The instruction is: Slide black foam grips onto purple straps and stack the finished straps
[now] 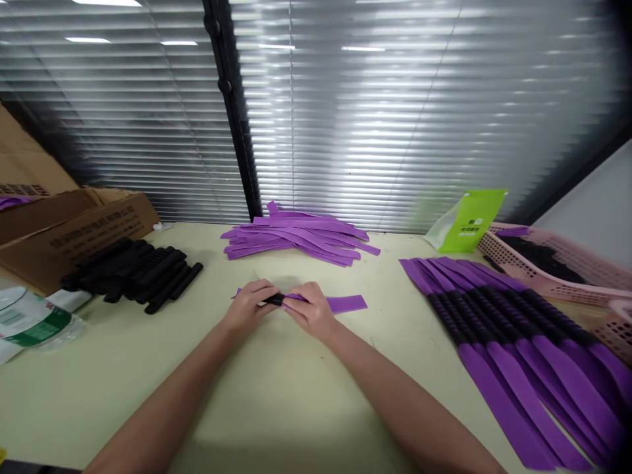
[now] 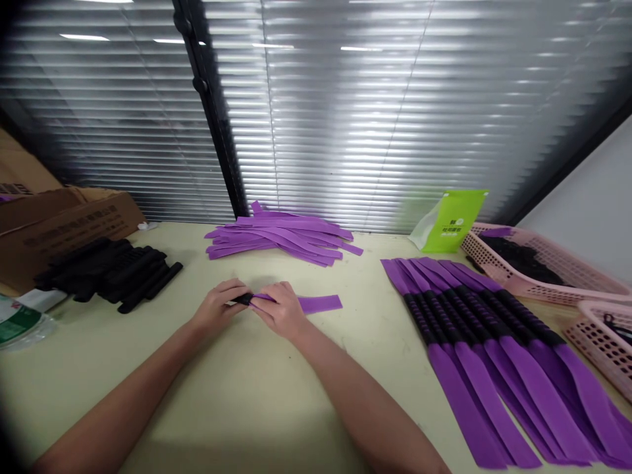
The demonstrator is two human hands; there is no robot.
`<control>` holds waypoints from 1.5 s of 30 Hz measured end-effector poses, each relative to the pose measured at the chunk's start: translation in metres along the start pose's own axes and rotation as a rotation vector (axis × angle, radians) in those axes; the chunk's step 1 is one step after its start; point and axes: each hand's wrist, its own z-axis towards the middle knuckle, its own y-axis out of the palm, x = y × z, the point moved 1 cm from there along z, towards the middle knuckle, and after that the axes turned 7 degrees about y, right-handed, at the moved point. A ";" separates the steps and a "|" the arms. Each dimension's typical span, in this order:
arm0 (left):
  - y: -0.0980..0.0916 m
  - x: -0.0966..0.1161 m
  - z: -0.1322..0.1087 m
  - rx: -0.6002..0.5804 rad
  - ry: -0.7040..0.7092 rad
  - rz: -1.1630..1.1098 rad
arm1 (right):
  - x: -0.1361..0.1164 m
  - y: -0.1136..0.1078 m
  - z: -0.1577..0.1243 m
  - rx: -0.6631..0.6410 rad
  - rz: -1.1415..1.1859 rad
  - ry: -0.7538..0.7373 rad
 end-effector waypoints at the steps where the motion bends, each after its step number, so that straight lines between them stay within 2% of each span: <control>1: 0.001 0.001 0.000 -0.007 0.002 0.002 | 0.000 0.001 0.000 -0.022 -0.024 -0.005; 5: 0.007 0.000 -0.002 -0.023 0.003 0.018 | 0.003 0.005 0.000 -0.149 -0.086 0.030; 10: 0.008 -0.006 -0.004 -0.141 -0.124 0.067 | 0.012 0.009 0.002 -0.247 -0.077 0.158; 14: -0.002 -0.016 -0.007 -0.269 -0.327 0.206 | 0.023 0.007 0.002 -0.177 0.032 0.224; 17: -0.011 -0.023 -0.008 -0.375 -0.474 0.340 | 0.032 0.003 0.002 -0.053 0.120 0.259; 19: -0.015 -0.023 -0.008 -0.428 -0.510 0.412 | 0.034 -0.001 0.003 0.048 0.114 0.300; 21: -0.013 -0.021 -0.006 -0.456 -0.504 0.477 | 0.030 -0.004 0.004 0.068 0.029 0.306; 22: -0.011 -0.019 -0.005 -0.472 -0.487 0.500 | 0.025 -0.003 0.004 0.028 -0.038 0.283; 25: 0.000 -0.012 -0.004 -0.515 -0.400 0.524 | 0.010 0.004 0.006 -0.197 -0.259 0.187; 27: 0.004 -0.011 -0.004 -0.533 -0.362 0.510 | 0.005 0.009 0.007 -0.326 -0.358 0.174; 30: -0.001 -0.017 -0.007 -0.573 -0.383 0.513 | 0.011 0.006 0.009 -0.422 -0.400 0.183; 34: -0.019 -0.036 -0.014 -0.581 -0.471 0.571 | 0.036 -0.011 0.005 -0.415 -0.410 0.206; 37: -0.025 -0.046 -0.019 -0.567 -0.475 0.551 | 0.050 -0.017 -0.001 -0.422 -0.412 0.219; 45: -0.029 -0.049 -0.023 -0.446 -0.383 0.469 | 0.050 -0.021 0.003 -0.385 -0.496 0.269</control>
